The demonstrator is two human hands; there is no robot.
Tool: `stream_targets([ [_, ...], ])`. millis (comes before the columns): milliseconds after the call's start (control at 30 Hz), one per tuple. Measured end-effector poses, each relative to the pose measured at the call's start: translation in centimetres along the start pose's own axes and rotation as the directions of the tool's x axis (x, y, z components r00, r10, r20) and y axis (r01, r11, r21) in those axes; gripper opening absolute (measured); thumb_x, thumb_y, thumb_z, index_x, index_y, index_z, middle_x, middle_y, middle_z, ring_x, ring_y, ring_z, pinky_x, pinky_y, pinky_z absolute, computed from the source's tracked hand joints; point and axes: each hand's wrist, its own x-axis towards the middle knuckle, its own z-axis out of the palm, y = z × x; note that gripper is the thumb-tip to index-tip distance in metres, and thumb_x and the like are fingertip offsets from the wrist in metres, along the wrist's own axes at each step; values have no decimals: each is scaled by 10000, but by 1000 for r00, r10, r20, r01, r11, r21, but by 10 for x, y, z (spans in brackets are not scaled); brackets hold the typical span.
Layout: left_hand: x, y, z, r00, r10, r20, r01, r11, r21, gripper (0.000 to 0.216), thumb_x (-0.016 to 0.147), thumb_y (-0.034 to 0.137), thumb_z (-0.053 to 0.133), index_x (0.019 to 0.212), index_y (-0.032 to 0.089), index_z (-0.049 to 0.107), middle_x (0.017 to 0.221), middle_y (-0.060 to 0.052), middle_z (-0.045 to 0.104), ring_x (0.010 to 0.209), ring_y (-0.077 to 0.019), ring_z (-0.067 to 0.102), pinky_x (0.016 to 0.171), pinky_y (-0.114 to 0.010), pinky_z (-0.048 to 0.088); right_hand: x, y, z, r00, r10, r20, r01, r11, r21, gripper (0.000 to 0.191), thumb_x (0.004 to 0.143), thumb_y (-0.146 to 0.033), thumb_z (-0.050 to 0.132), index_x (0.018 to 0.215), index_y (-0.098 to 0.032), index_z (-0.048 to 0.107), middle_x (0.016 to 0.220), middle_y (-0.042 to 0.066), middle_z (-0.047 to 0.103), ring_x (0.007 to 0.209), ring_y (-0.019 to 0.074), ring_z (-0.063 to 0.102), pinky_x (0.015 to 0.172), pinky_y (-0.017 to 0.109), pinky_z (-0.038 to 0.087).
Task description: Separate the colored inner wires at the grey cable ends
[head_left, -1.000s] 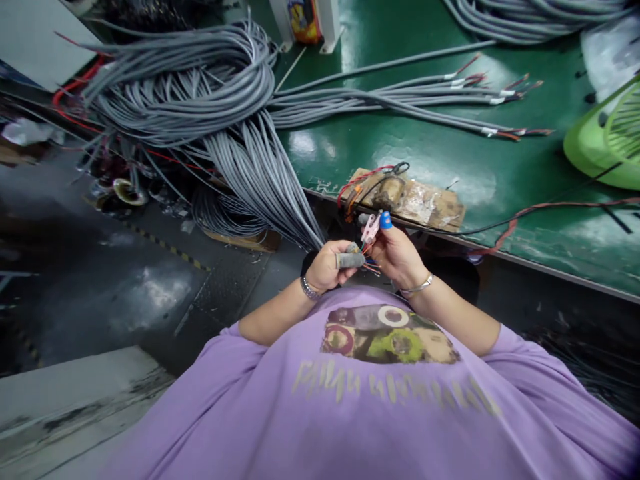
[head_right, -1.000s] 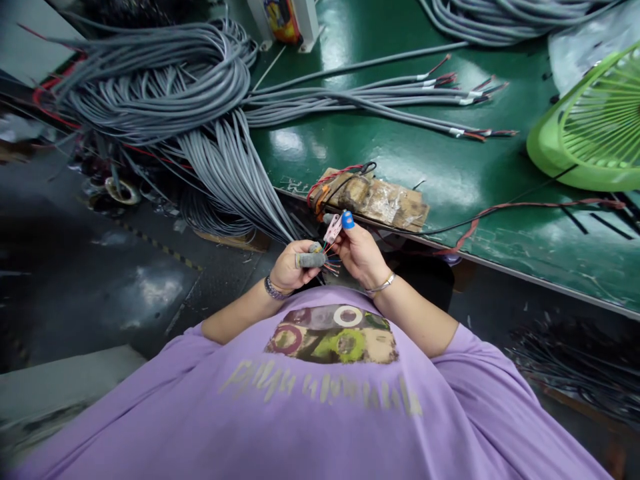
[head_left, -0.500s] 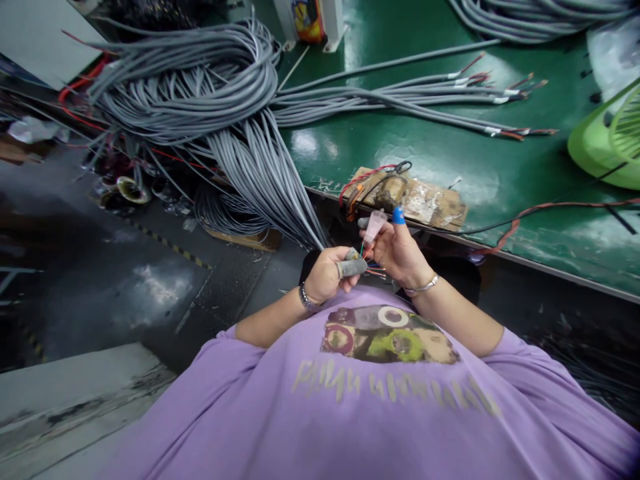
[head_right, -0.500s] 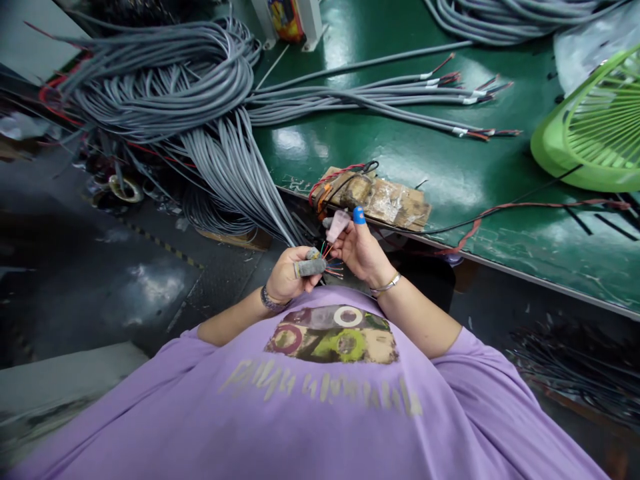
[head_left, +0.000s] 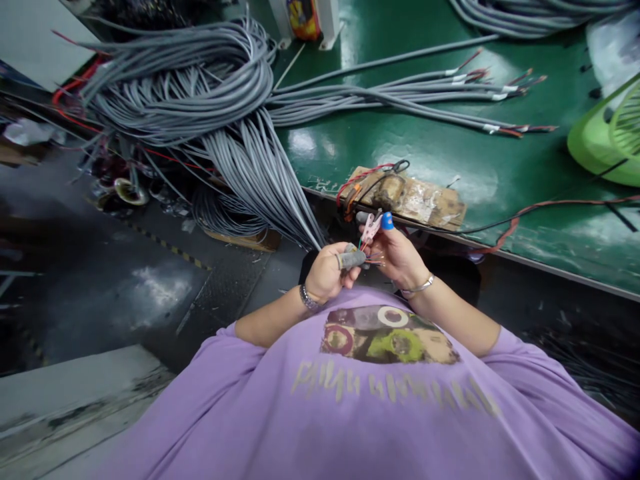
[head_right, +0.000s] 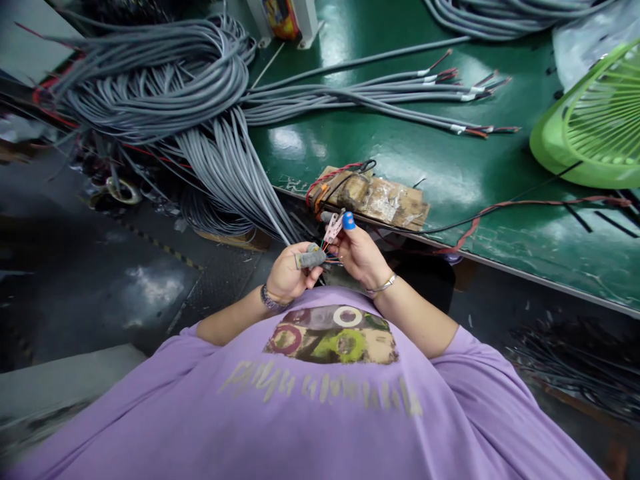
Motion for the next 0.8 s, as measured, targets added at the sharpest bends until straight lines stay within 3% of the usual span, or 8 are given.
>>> stream_targets([
  [300, 3, -3, -2, 1000, -20, 1, 20, 1000, 17, 383, 578, 449, 798, 637, 155, 560, 435, 31, 537, 293, -60, 390, 290, -182, 247, 2, 1, 1, 1000, 10, -28, -9, 999, 44, 434, 721, -608, 781, 843, -204, 677, 665, -15, 667, 611, 119, 594, 541, 245, 456],
  [633, -4, -3, -2, 1000, -19, -2, 19, 998, 61, 379, 593, 452, 801, 622, 150, 573, 443, 20, 551, 287, -61, 406, 292, -183, 260, -2, -1, 2, 1000, 19, 9, -19, 999, 28, 440, 767, -668, 701, 844, -236, 669, 760, -20, 708, 616, 103, 586, 576, 237, 481],
  [800, -12, -4, -6, 1000, -12, 9, 11, 995, 95, 375, 613, 455, 791, 617, 150, 573, 451, 17, 559, 292, -62, 416, 298, -185, 260, -3, 0, 1, 1000, -27, -16, 27, 1000, 13, 353, 774, -571, 747, 857, -235, 679, 776, -22, 705, 637, 98, 575, 564, 218, 461],
])
